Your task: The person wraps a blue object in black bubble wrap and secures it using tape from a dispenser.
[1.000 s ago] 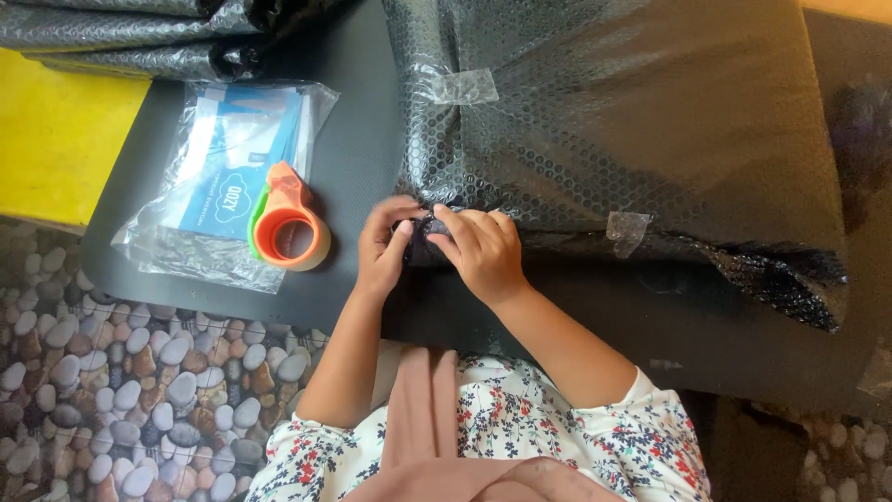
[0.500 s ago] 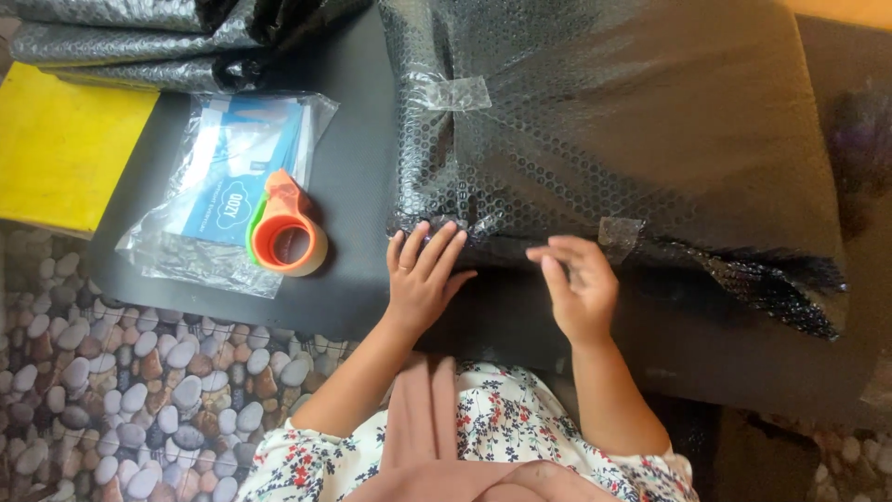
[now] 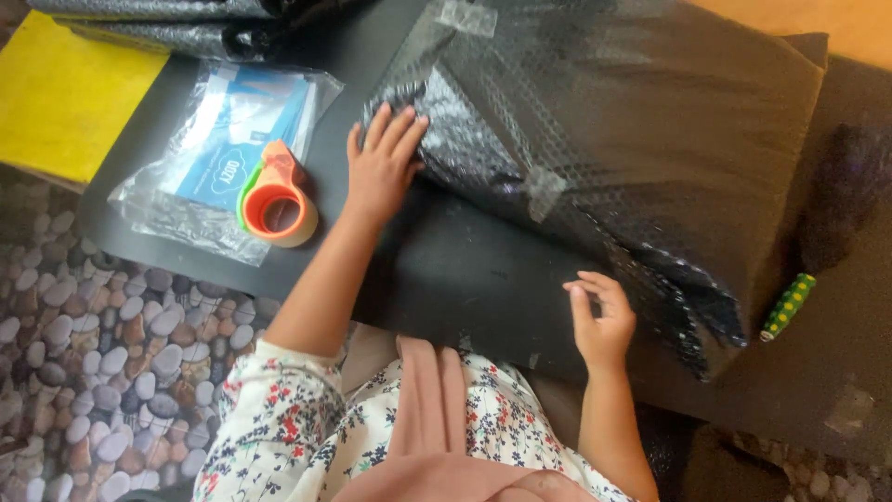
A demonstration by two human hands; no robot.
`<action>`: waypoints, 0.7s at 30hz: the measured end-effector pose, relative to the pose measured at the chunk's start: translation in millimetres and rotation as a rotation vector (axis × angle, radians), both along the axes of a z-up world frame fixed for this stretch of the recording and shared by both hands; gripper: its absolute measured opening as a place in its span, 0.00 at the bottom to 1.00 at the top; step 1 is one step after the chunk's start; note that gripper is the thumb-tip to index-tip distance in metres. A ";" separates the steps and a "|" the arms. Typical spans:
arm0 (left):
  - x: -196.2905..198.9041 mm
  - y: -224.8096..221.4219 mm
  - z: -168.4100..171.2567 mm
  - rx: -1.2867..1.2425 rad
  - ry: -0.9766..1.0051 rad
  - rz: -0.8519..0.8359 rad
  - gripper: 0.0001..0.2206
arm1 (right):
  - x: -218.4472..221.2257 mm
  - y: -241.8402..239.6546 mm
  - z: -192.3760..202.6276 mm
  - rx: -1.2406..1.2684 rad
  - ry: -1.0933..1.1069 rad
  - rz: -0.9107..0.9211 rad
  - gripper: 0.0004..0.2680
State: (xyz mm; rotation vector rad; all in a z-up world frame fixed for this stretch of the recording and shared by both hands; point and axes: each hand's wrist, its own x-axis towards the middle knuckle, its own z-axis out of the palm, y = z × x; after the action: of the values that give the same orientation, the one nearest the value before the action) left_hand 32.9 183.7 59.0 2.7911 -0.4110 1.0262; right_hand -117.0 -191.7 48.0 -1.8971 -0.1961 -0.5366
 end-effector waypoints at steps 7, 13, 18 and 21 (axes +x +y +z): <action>-26.1 5.9 31.9 0.166 0.212 0.115 0.40 | -5.6 -10.2 -17.5 -0.083 0.088 0.041 0.09; -119.6 65.4 38.7 -0.167 0.324 0.325 0.46 | 4.8 -76.0 -25.5 0.212 0.012 -0.130 0.09; -151.5 111.7 -2.4 -0.238 0.210 0.336 0.59 | 19.1 -87.1 -24.8 0.157 0.028 -0.112 0.13; -145.4 110.3 -2.9 -0.395 0.201 0.379 0.56 | 35.5 -92.4 -21.0 0.121 0.042 -0.133 0.15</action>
State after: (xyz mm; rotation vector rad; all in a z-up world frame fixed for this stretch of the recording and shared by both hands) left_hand -112.4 294.0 56.0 2.6147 0.3242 0.7683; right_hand -81.5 -284.1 26.9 -1.8098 -0.0101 -0.5843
